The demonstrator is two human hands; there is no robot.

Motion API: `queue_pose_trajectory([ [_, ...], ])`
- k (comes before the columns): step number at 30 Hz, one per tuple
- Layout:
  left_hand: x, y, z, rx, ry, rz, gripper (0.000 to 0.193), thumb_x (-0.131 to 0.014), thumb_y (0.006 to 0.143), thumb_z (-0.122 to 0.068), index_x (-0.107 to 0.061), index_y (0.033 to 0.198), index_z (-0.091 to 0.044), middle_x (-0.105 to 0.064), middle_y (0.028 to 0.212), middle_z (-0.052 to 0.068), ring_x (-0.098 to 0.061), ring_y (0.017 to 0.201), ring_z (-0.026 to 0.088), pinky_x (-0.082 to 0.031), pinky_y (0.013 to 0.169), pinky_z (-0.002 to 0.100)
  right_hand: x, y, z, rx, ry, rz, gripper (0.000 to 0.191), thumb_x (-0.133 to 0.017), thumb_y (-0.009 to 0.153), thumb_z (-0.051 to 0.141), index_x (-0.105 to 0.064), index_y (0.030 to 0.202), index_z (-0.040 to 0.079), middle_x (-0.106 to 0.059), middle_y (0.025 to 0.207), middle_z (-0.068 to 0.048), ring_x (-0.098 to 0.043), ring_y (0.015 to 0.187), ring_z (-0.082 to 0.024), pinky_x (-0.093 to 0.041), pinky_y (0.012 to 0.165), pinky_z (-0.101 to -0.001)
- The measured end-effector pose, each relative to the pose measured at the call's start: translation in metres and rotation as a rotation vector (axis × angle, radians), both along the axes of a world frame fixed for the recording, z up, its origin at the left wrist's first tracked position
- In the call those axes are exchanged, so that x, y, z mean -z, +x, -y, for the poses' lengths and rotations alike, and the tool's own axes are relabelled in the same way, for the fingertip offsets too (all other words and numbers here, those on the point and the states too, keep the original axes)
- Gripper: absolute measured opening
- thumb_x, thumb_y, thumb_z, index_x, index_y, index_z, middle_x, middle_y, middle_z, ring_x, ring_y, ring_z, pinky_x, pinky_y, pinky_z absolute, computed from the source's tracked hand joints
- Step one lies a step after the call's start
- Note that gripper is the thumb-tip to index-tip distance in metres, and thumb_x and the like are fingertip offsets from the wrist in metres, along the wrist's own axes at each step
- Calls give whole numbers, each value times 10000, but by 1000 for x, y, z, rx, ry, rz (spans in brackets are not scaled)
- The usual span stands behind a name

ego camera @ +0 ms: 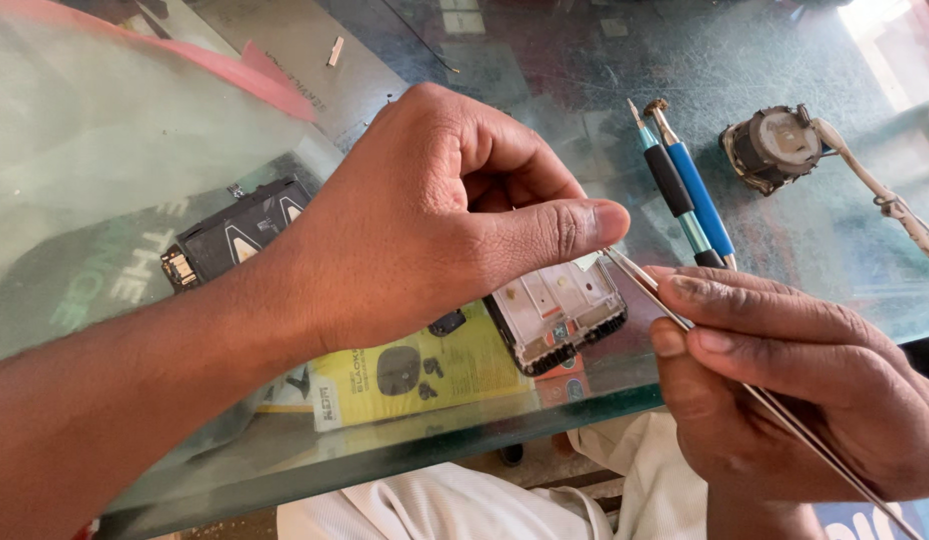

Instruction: The person works on a disassembled smartphone lying on a glass work table, using a screwdriver and long tweezers to pry a small green circuit board out of the phone chassis. They then hold the removed board in one hand and continue working on its edge with the tweezers, manipulating small components on the board.

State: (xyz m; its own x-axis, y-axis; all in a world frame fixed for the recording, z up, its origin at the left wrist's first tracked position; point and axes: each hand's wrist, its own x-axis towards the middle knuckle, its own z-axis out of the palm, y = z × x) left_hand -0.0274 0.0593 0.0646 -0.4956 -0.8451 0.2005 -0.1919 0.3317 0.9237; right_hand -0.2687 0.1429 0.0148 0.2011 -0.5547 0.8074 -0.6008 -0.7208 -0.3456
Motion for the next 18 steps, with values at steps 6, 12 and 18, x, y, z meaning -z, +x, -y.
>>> queue_pose_trajectory([
  [6, 7, 1, 4, 146, 122, -241, 299, -763, 846, -117, -733, 1093, 49, -783, 797, 44, -706, 615, 29, -603, 559, 190, -12, 10, 2, 24, -9, -83, 232, -830, 941, -23, -601, 954, 14, -737, 1026, -220, -786, 968, -267, -662, 886, -346],
  [12, 13, 0, 7, 163, 197, -244, 306, -753, 818, -16, -761, 1108, 80, -808, 836, 84, -739, 620, 63, -640, 563, 208, -12, 10, 4, -10, 43, -48, 243, -831, 976, -27, -594, 955, 22, -742, 1000, -213, -793, 987, -253, -675, 893, -334],
  [18, 11, -1, 5, 158, 215, -196, 325, -739, 786, 19, -766, 1106, 68, -791, 790, 81, -737, 598, 64, -640, 549, 202, 1, 6, 4, -52, 184, 259, 187, -796, 998, -27, -612, 968, -28, -729, 995, -226, -792, 955, -237, -673, 836, -306],
])
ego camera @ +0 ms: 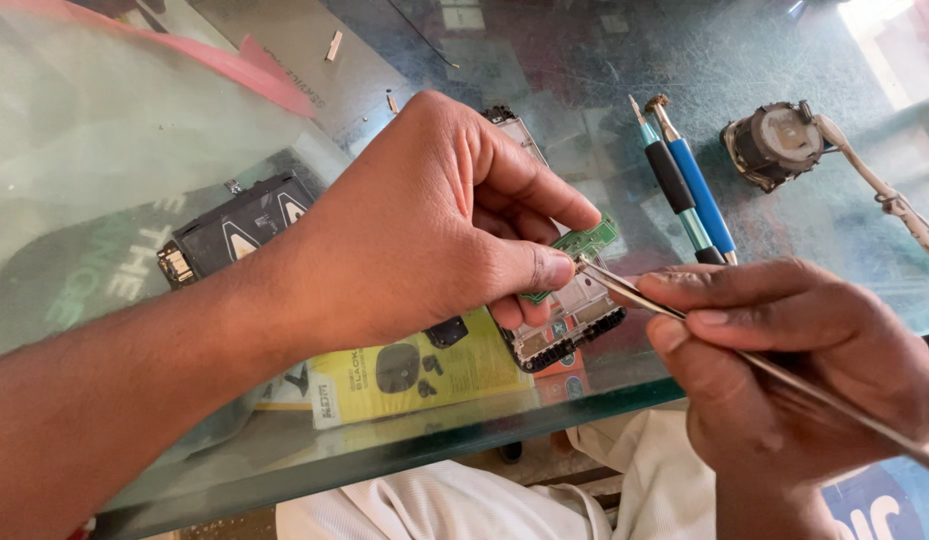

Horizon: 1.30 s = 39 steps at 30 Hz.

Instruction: The person works on a disassembled smartphone lying on a glass work table, using a screwdriver and long tweezers to pry a small green circuit board out of the phone chassis. They then hold the removed board in one hand and continue working on its edge with the tweezers, manipulating small components on the board.

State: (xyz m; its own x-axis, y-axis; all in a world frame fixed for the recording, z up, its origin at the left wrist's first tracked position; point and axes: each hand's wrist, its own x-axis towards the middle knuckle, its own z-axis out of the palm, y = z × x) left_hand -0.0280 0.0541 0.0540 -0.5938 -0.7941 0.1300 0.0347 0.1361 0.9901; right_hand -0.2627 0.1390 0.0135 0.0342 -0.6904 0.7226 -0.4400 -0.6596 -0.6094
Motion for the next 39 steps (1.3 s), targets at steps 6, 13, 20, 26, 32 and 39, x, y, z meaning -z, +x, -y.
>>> queue_pose_trajectory([
  [6, 0, 0, -4, -2, -100, 40, 325, -762, 785, -1, -780, 1108, 31, -764, 788, 41, -716, 636, 50, -616, 563, 197, 1, -5, -1, -232, 206, 420, 162, -720, 1031, -96, -595, 933, -66, -707, 964, -221, -773, 906, -252, -695, 881, -409],
  [13, 1, -3, -5, -79, -239, 92, 300, -751, 805, -21, -784, 1102, 10, -761, 830, 16, -706, 715, 35, -599, 624, 196, -4, -15, 8, -338, 278, 570, 149, -659, 1005, -163, -580, 900, -93, -678, 923, -260, -765, 920, -327, -670, 838, -520],
  [20, -1, -1, -4, -32, -78, -12, 314, -710, 831, 16, -718, 1145, 25, -761, 801, 43, -734, 675, 44, -629, 574, 200, -13, -6, 9, -273, 227, 444, 167, -688, 914, -131, -599, 1034, -56, -702, 1070, -261, -773, 974, -310, -674, 920, -438],
  [26, 0, -2, -1, -37, -88, -37, 409, -693, 823, 38, -753, 1227, 27, -700, 927, 8, -671, 762, 21, -613, 684, 188, -18, 1, 3, -141, 223, 296, 264, -702, 895, -147, -611, 1123, -50, -691, 1172, -270, -761, 1063, -292, -665, 936, -345],
  [32, 2, 0, -1, -4, -113, -13, 562, -828, 725, 9, -704, 1273, 21, -786, 934, 50, -703, 788, 15, -612, 674, 192, -18, 4, 2, -119, 210, 218, 209, -748, 939, -91, -617, 1099, -61, -696, 1181, -257, -766, 1076, -284, -662, 968, -343],
  [39, 0, -7, 0, -110, -142, 0, 234, -753, 846, -17, -785, 1077, -7, -763, 857, -29, -661, 766, -15, -575, 680, 179, -17, 1, 2, -135, 185, 227, 205, -759, 952, -58, -615, 1098, -58, -693, 1171, -255, -766, 1065, -293, -666, 979, -363],
])
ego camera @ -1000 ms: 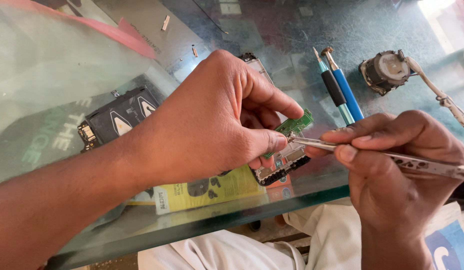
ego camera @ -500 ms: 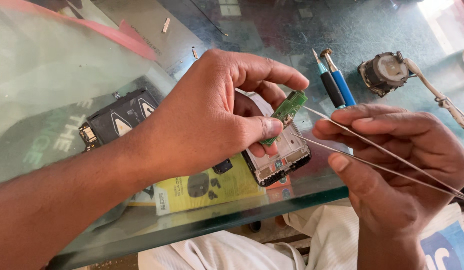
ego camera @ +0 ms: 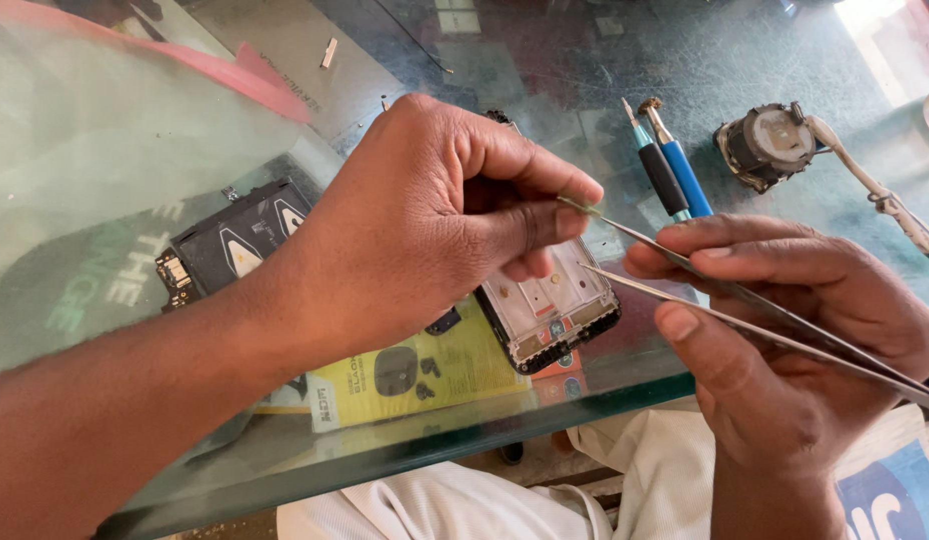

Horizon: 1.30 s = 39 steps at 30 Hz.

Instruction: The person works on a disassembled smartphone lying on a glass work table, using a screwdriver and long tweezers to pry a small green circuit board out of the phone chassis. They then hold the removed board in one hand and continue working on its edge with the tweezers, manipulating small components on the board.

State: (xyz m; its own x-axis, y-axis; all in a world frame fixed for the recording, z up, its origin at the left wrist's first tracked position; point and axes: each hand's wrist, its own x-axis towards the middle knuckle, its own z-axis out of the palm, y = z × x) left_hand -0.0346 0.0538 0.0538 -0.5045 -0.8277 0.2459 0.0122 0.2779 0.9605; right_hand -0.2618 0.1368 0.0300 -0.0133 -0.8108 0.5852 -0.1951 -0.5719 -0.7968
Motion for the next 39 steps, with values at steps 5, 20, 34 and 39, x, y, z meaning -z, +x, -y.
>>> queue_pose_trajectory([
  [5, -1, 1, -3, -17, -90, 41, 140, -746, 927, -133, -802, 973, -13, -734, 754, -18, -551, 680, -29, -483, 568, 190, 8, -5, 2, -6, -79, 7, 161, -736, 975, -106, -621, 1084, -73, -691, 1154, -276, -750, 1091, -290, -671, 1016, -411],
  [20, -9, -1, -6, 63, 133, 20, 168, -701, 926, -111, -800, 888, 19, -730, 722, 15, -671, 547, 35, -571, 481, 200, 23, -15, 3, 22, -152, 57, 165, -732, 1031, -168, -607, 1061, -64, -696, 1133, -310, -768, 1025, -278, -682, 995, -423],
  [34, -5, 0, -6, 108, 93, 7, 155, -710, 944, -113, -799, 926, 13, -724, 731, 1, -683, 553, 20, -595, 497, 189, 20, -15, 4, -35, -129, 87, 142, -715, 1038, -146, -611, 1068, -54, -700, 1107, -298, -771, 1002, -286, -685, 961, -443],
  [39, -5, 0, -6, 95, 79, 27, 162, -710, 940, -113, -799, 909, 18, -721, 713, 6, -680, 544, 23, -591, 494, 191, 21, -16, 6, -45, -147, 96, 139, -721, 1060, -147, -616, 1075, -57, -703, 1102, -299, -772, 1008, -291, -692, 964, -455],
])
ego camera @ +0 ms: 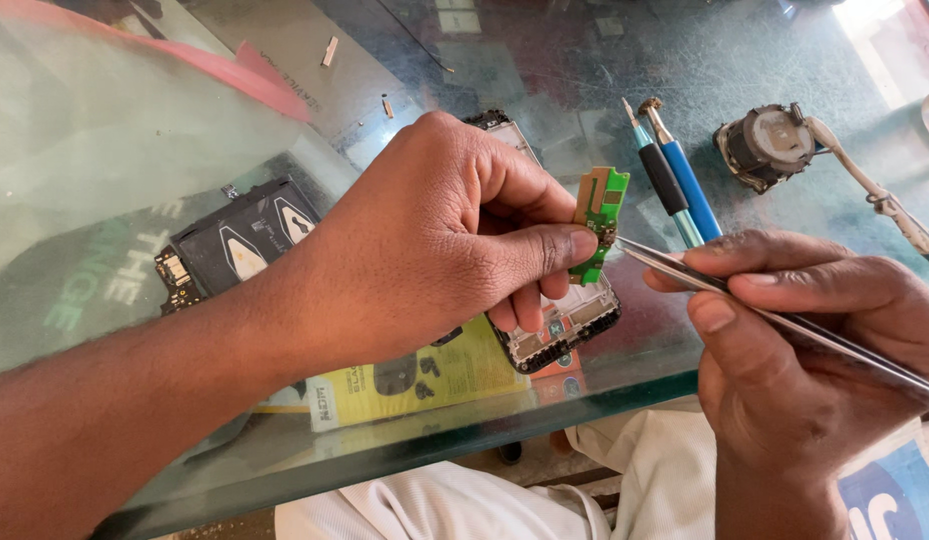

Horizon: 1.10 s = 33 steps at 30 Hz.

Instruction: The person works on a disassembled smartphone lying on a glass work table, using a screwdriver and long tweezers to pry a small green circuit board out of the phone chassis. They then hold the removed board in one hand and continue working on its edge with the tweezers, manipulating small components on the board.

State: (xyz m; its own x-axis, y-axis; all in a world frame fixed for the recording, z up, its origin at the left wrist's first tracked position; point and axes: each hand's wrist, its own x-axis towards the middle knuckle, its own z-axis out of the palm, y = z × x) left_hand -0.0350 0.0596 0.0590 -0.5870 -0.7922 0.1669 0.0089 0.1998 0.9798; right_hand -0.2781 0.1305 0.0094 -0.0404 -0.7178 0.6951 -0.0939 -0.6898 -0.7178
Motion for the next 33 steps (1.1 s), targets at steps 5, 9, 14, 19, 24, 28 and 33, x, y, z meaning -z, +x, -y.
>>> queue_pose_trajectory([
  [5, -2, -1, 0, 8, -3, -27, 161, -709, 951, -108, -798, 917, 22, -718, 720, 10, -681, 552, 26, -595, 502, 198, 0, 0, 0, 18, -7, -17, 147, -724, 1053, -146, -611, 1072, -55, -703, 1105, -301, -771, 1011, -291, -687, 966, -451],
  [9, -3, -1, -1, -29, 3, 26, 166, -708, 925, -109, -796, 876, 23, -719, 687, 14, -683, 534, 29, -593, 494, 201, -1, 1, 1, 22, -5, -19, 151, -715, 1043, -154, -605, 1076, -56, -703, 1108, -302, -773, 1008, -289, -685, 966, -443],
  [14, -3, -1, -1, -33, -4, 42, 169, -711, 920, -112, -794, 855, 20, -720, 668, 14, -685, 527, 32, -591, 489, 202, 0, 2, -2, 25, 29, -8, 166, -726, 1028, -159, -601, 1066, -56, -697, 1120, -306, -767, 1015, -285, -682, 984, -440],
  [19, -2, 0, -1, -23, -7, -1, 165, -712, 929, -105, -784, 861, 27, -708, 709, 8, -694, 550, 27, -597, 496, 201, 0, 2, -5, 78, 37, -61, 190, -754, 1040, -141, -592, 1079, -49, -704, 1149, -296, -764, 1033, -271, -673, 986, -389],
  [24, -1, 0, -3, -19, -41, 4, 177, -712, 935, -102, -773, 839, 33, -715, 705, 14, -696, 555, 28, -582, 494, 203, -4, 5, -7, 138, 50, -153, 226, -781, 1019, -111, -575, 1068, -32, -702, 1156, -266, -764, 1054, -267, -671, 961, -343],
  [28, -1, 0, -4, -1, -57, 14, 179, -702, 938, -101, -775, 828, 19, -720, 669, 1, -689, 558, 21, -572, 497, 201, -11, 9, -4, 70, 67, -123, 229, -794, 989, -69, -596, 1100, -35, -705, 1132, -242, -772, 1027, -270, -676, 951, -340],
  [33, -2, 0, -3, 3, -80, 54, 209, -688, 941, -106, -766, 790, 16, -719, 644, -3, -684, 560, 13, -566, 495, 199, -22, 9, 2, -60, 130, -124, 235, -795, 956, 14, -632, 1105, -66, -692, 1153, -253, -769, 1024, -286, -673, 951, -375],
])
